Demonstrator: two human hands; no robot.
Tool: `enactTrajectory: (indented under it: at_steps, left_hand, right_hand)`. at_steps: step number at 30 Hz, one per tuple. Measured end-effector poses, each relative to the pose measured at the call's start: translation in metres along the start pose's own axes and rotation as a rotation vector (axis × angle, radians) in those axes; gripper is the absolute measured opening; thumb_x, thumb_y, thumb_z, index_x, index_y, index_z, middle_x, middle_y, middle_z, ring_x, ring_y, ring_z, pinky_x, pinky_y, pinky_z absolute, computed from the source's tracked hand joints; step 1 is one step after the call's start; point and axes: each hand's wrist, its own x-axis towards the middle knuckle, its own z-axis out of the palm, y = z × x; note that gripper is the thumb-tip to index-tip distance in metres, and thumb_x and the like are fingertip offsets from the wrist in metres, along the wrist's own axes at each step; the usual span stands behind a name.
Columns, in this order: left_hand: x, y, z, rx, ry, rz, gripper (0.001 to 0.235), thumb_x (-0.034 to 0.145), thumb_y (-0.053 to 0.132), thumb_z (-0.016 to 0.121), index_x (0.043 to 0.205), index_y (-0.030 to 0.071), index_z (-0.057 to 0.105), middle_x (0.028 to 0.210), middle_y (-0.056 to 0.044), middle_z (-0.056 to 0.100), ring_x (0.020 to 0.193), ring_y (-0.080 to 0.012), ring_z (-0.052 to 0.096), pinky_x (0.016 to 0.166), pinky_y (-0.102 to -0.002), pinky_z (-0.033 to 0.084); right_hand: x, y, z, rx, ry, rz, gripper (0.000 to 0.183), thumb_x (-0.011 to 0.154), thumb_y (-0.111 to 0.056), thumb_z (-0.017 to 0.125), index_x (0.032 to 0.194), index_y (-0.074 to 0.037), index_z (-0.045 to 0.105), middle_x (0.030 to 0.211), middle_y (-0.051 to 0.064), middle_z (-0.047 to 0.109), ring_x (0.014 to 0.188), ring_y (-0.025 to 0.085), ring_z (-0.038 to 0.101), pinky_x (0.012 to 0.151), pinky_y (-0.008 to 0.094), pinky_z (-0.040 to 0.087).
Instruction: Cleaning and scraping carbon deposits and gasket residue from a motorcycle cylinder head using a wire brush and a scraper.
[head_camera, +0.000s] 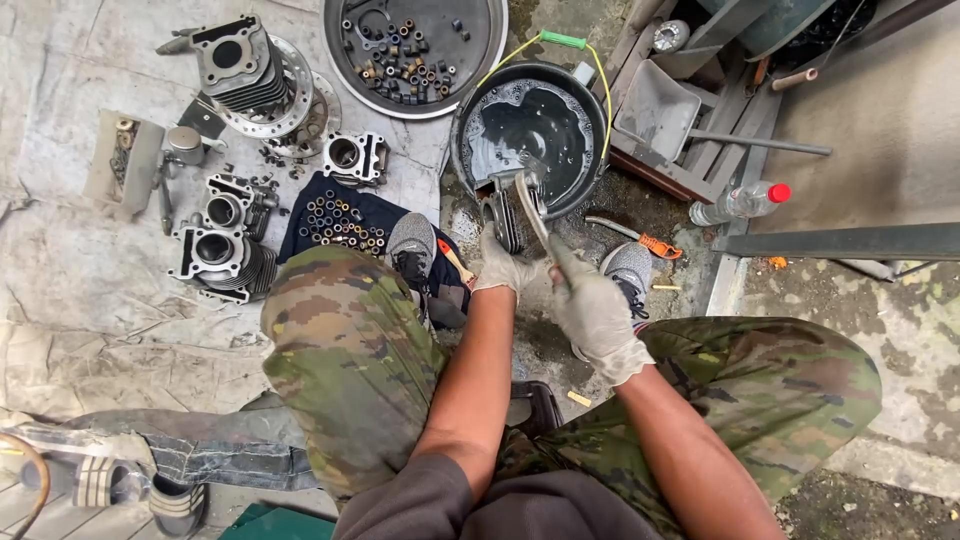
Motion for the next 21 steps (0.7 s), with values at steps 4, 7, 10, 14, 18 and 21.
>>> enactTrajectory:
  at_steps: [4, 7, 10, 14, 18, 21]
  left_hand:
    - [-0.004, 0.007, 0.004, 0.108, 0.008, -0.135, 0.071, 0.081, 0.058, 0.069, 0.127, 0.005, 0.062, 0.126, -0.026, 0.065, 0.121, -0.0531, 0.058, 0.103, -0.076, 0.035]
    - [-0.018, 0.004, 0.012, 0.117, -0.005, -0.093, 0.066, 0.08, 0.054, 0.068, 0.124, 0.005, 0.064, 0.125, -0.026, 0.066, 0.12, -0.0532, 0.059, 0.102, -0.076, 0.036]
    - [-0.015, 0.003, 0.011, 0.123, -0.011, -0.042, 0.06, 0.079, 0.049, 0.067, 0.12, 0.005, 0.067, 0.123, -0.025, 0.068, 0.118, -0.0533, 0.061, 0.101, -0.077, 0.038]
    - [-0.045, 0.0, 0.035, 0.141, 0.033, -0.028, 0.072, 0.075, 0.053, 0.073, 0.128, 0.006, 0.058, 0.126, -0.028, 0.063, 0.123, -0.0549, 0.056, 0.103, -0.075, 0.04]
    - [-0.044, -0.001, 0.035, 0.187, 0.045, -0.023, 0.079, 0.072, 0.057, 0.072, 0.133, 0.009, 0.056, 0.129, -0.025, 0.062, 0.125, -0.0518, 0.057, 0.105, -0.073, 0.039]
    - [0.009, 0.002, 0.006, 0.139, 0.037, 0.025, 0.073, 0.073, 0.051, 0.079, 0.128, 0.009, 0.058, 0.125, -0.029, 0.063, 0.119, -0.0559, 0.058, 0.101, -0.076, 0.043]
  right_hand:
    - [0.015, 0.0, -0.014, 0.056, 0.111, 0.06, 0.053, 0.105, -0.023, 0.043, 0.158, -0.03, 0.04, 0.113, 0.017, 0.071, 0.104, 0.038, 0.07, 0.092, 0.052, 0.056]
    - [0.016, -0.005, -0.003, 0.035, 0.033, 0.062, 0.056, 0.105, -0.024, 0.045, 0.159, -0.034, 0.035, 0.122, 0.02, 0.069, 0.112, 0.044, 0.066, 0.099, 0.059, 0.053]
    - [0.015, 0.008, 0.003, 0.0, -0.011, 0.048, 0.055, 0.105, -0.03, 0.045, 0.159, -0.039, 0.033, 0.125, 0.015, 0.068, 0.113, 0.041, 0.066, 0.099, 0.058, 0.053]
    - [0.025, 0.017, 0.011, 0.022, 0.026, 0.036, 0.056, 0.104, -0.028, 0.046, 0.158, -0.038, 0.036, 0.122, 0.016, 0.069, 0.111, 0.043, 0.067, 0.099, 0.057, 0.053]
    - [0.01, -0.008, -0.019, -0.001, 0.02, 0.052, 0.055, 0.104, -0.026, 0.045, 0.157, -0.04, 0.038, 0.119, 0.016, 0.071, 0.109, 0.042, 0.069, 0.099, 0.055, 0.055]
    - [0.022, 0.004, -0.008, 0.017, 0.032, 0.063, 0.056, 0.104, -0.026, 0.046, 0.158, -0.036, 0.034, 0.126, 0.018, 0.068, 0.112, 0.044, 0.066, 0.101, 0.058, 0.052]
